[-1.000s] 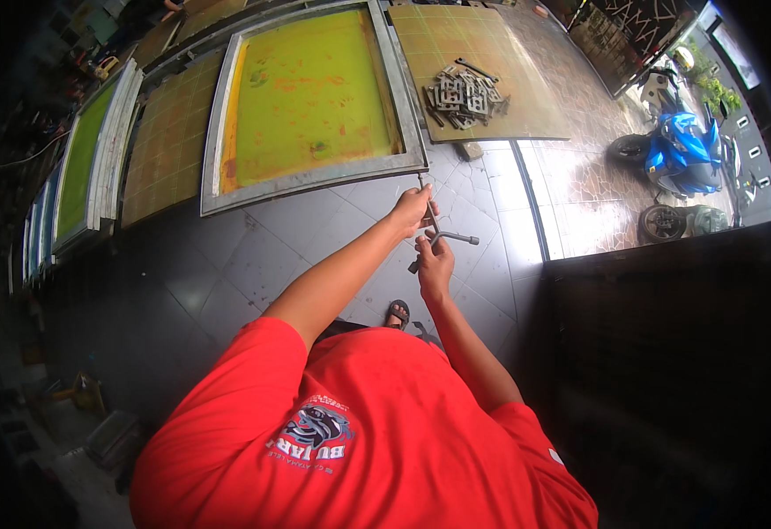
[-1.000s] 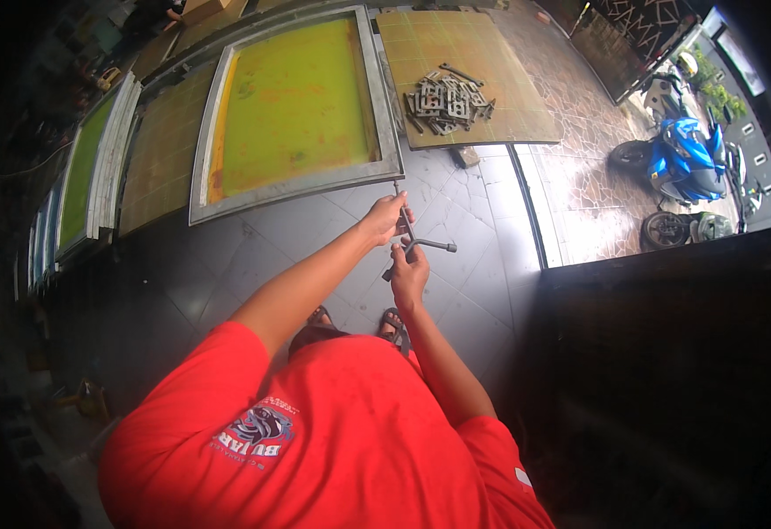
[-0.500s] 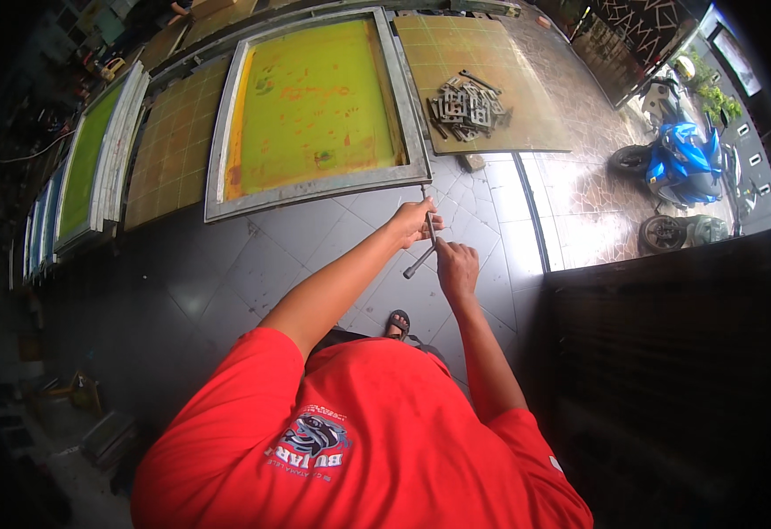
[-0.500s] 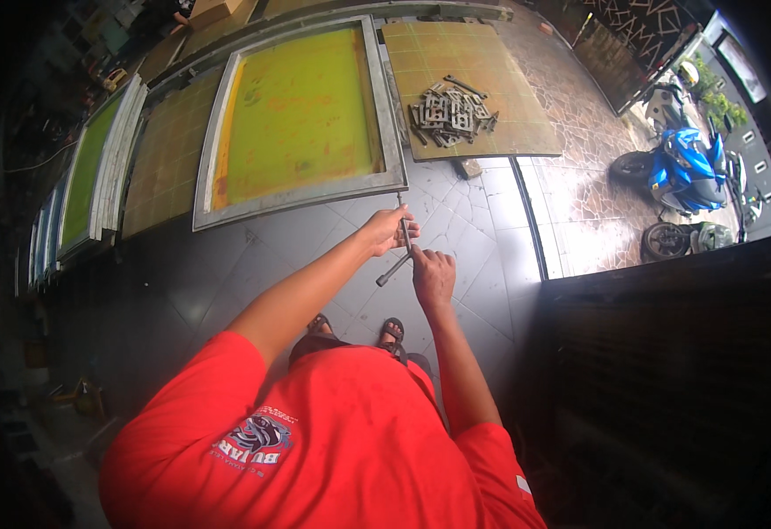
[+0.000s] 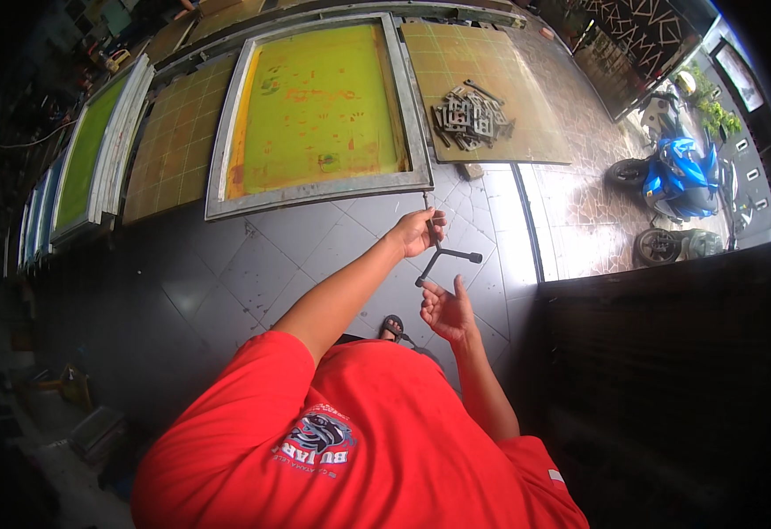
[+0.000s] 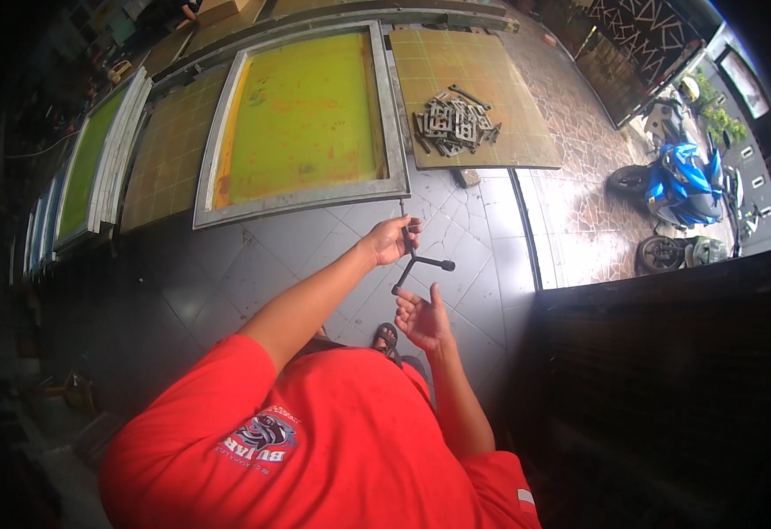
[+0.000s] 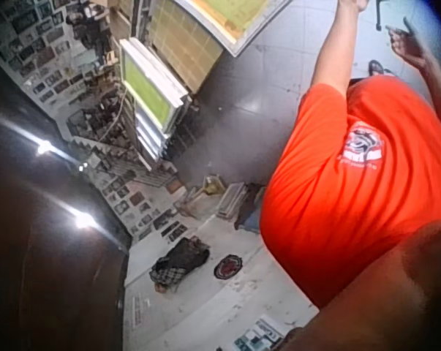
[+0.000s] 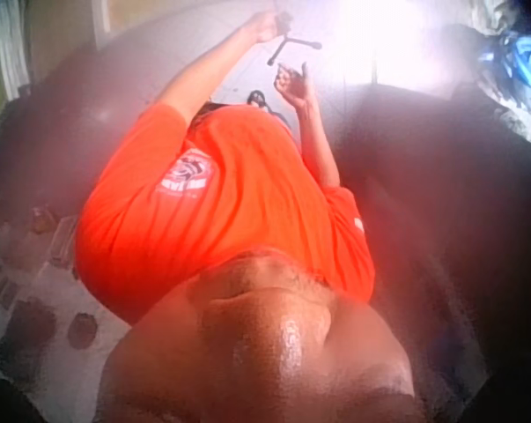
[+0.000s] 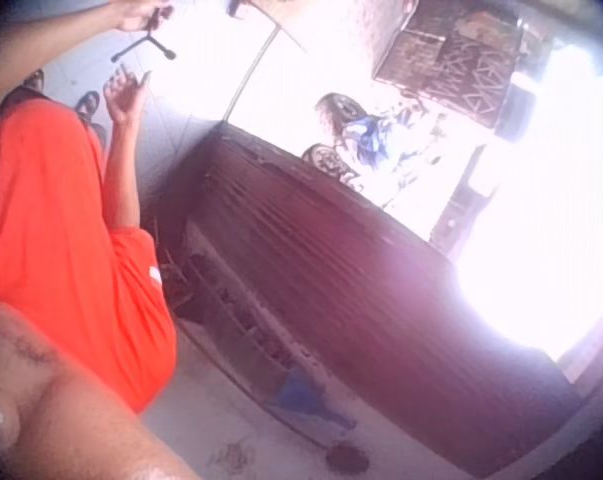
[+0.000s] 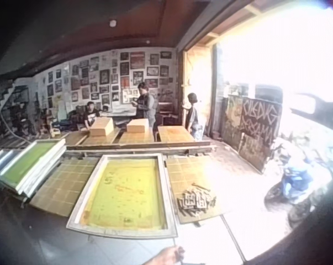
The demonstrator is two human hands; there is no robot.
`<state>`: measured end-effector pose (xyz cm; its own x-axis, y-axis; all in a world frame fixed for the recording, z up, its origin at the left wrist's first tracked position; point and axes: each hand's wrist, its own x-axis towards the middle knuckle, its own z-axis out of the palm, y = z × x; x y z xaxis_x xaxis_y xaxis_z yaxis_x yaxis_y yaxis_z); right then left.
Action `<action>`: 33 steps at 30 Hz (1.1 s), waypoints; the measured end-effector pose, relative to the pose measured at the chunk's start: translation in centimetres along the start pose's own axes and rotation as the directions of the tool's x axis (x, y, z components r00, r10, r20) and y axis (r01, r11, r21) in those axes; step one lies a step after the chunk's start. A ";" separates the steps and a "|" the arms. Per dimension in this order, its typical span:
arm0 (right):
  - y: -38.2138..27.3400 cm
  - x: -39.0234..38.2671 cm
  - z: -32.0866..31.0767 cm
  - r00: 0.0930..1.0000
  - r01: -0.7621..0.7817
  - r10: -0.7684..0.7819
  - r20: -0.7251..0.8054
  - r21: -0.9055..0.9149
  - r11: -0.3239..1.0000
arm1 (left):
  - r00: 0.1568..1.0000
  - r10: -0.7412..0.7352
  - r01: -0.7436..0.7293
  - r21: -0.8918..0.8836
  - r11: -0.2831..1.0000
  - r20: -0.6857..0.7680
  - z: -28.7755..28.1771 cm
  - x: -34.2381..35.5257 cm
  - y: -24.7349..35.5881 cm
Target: The person uses a specialized three-pointed wrench to tighten or adjust the hardware on a screen-printing frame before moving the frame to a different position on the worktable.
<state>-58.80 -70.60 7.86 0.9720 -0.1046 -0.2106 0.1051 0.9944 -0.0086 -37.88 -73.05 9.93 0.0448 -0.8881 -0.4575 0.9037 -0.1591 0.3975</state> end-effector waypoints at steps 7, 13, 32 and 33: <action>1.0 5.5 4.7 0.947 0.136 -0.073 -0.313 0.187 0.973 | 0.999 0.043 -0.043 -0.022 0.999 0.010 -0.7 -0.3 0.0; 2.4 7.2 5.2 0.546 0.404 -0.707 -0.450 -0.597 0.693 | 0.984 0.087 -0.063 0.151 0.986 -0.154 1.2 -1.0 0.3; 0.0 5.0 6.3 0.881 0.270 -0.346 -0.322 -0.257 0.928 | 1.000 -0.011 0.014 0.165 0.986 -0.018 0.7 -2.0 -0.2; 0.0 5.2 6.6 0.903 0.267 -0.320 -0.287 -0.209 0.941 | 0.999 -0.032 0.034 0.166 0.986 -0.012 0.6 -1.9 0.0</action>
<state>-52.35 -71.27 13.24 0.7835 -0.4089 -0.4679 0.3147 0.9104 -0.2685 -38.21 -71.59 11.31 0.0211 -0.8772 -0.4796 0.8216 -0.2581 0.5082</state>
